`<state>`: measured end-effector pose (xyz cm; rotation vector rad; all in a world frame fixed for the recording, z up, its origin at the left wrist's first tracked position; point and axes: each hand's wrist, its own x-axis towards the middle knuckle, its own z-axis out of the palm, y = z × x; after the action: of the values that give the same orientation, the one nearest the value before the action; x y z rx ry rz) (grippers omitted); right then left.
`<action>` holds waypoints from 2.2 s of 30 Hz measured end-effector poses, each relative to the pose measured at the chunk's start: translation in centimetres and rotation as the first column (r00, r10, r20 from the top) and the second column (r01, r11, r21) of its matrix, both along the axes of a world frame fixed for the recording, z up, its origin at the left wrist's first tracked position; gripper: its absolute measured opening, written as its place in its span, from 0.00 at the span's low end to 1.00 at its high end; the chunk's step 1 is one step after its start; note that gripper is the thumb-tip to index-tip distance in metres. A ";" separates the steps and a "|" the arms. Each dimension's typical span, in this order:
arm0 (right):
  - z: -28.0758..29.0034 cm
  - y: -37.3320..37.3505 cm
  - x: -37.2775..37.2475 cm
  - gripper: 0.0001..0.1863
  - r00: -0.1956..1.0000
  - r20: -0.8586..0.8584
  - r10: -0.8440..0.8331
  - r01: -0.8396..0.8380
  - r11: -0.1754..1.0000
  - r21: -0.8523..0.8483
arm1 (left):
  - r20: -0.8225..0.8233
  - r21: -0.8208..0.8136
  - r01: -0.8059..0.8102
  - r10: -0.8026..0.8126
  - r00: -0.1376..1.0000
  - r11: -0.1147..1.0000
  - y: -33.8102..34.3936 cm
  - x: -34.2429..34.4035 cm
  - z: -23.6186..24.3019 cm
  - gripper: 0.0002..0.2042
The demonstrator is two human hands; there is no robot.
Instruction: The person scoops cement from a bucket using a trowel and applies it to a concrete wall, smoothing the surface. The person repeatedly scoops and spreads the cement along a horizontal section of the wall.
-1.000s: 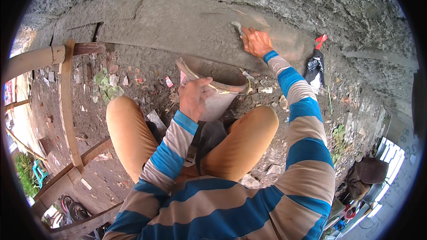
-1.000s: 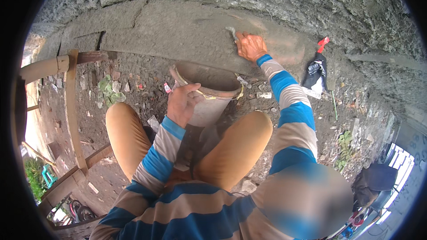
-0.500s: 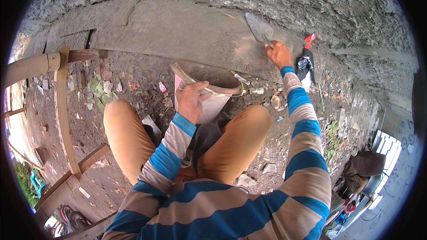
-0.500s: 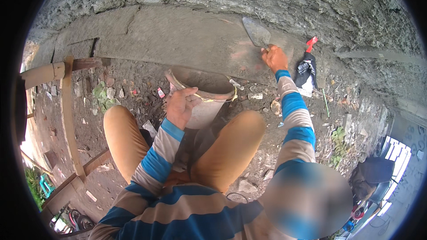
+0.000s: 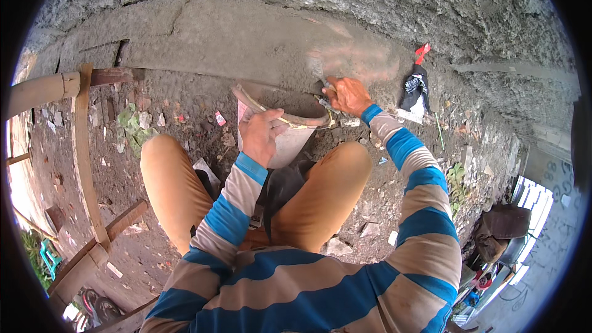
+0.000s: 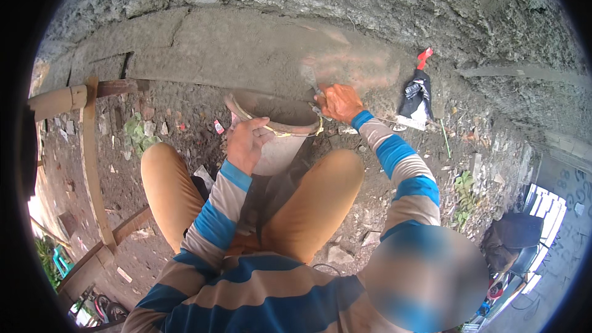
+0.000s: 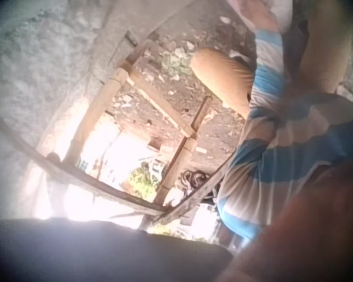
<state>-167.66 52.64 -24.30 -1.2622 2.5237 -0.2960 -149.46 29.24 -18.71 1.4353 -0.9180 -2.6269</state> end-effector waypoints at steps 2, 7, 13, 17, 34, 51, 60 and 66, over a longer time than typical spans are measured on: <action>2.2 0.4 1.7 0.18 1.000 0.003 -0.012 0.012 0.997 0.073 | 0.009 0.003 -0.009 0.009 1.000 1.000 -0.2 -0.1 0.0 0.14; 5.9 0.8 2.2 0.19 0.995 -0.101 0.000 -0.007 0.998 -0.069 | 0.046 -0.025 -0.029 0.030 0.999 0.999 -0.6 -0.1 0.4 0.14; -2.5 3.9 -9.2 0.21 0.773 -0.168 -0.612 0.632 0.766 0.117 | 0.010 0.008 0.003 -0.003 1.000 1.000 -0.2 -0.3 -0.3 0.15; -4.6 -0.6 -7.4 0.21 0.835 -0.086 -0.544 0.550 0.832 0.077 | 0.025 -0.008 -0.007 0.007 1.000 1.000 -0.2 -0.2 -0.3 0.15; -2.2 -6.5 -3.6 0.15 0.941 -0.017 -0.338 0.338 0.940 0.044 | 0.029 -0.007 0.020 -0.020 0.999 1.000 -1.0 0.2 0.1 0.16; -4.2 -7.1 -5.3 0.15 0.964 0.035 -0.265 0.264 0.964 0.025 | 0.162 -0.039 0.011 -0.005 0.987 0.999 -3.8 0.9 -0.1 0.09; -1.9 -7.6 -1.2 0.14 0.996 0.073 -0.046 0.045 0.999 0.007 | 0.201 -0.172 0.062 -0.027 0.979 0.983 -7.2 0.6 1.7 0.04; 0.8 -7.6 1.5 0.15 0.991 0.004 0.133 -0.132 0.984 0.123 | 0.149 -0.109 0.082 -0.066 0.987 0.991 -9.7 -0.6 -0.4 0.04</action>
<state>-166.19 45.06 -23.52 -1.3746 2.4067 -0.1065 -150.02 19.53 -19.11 1.6114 -1.1377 -2.4988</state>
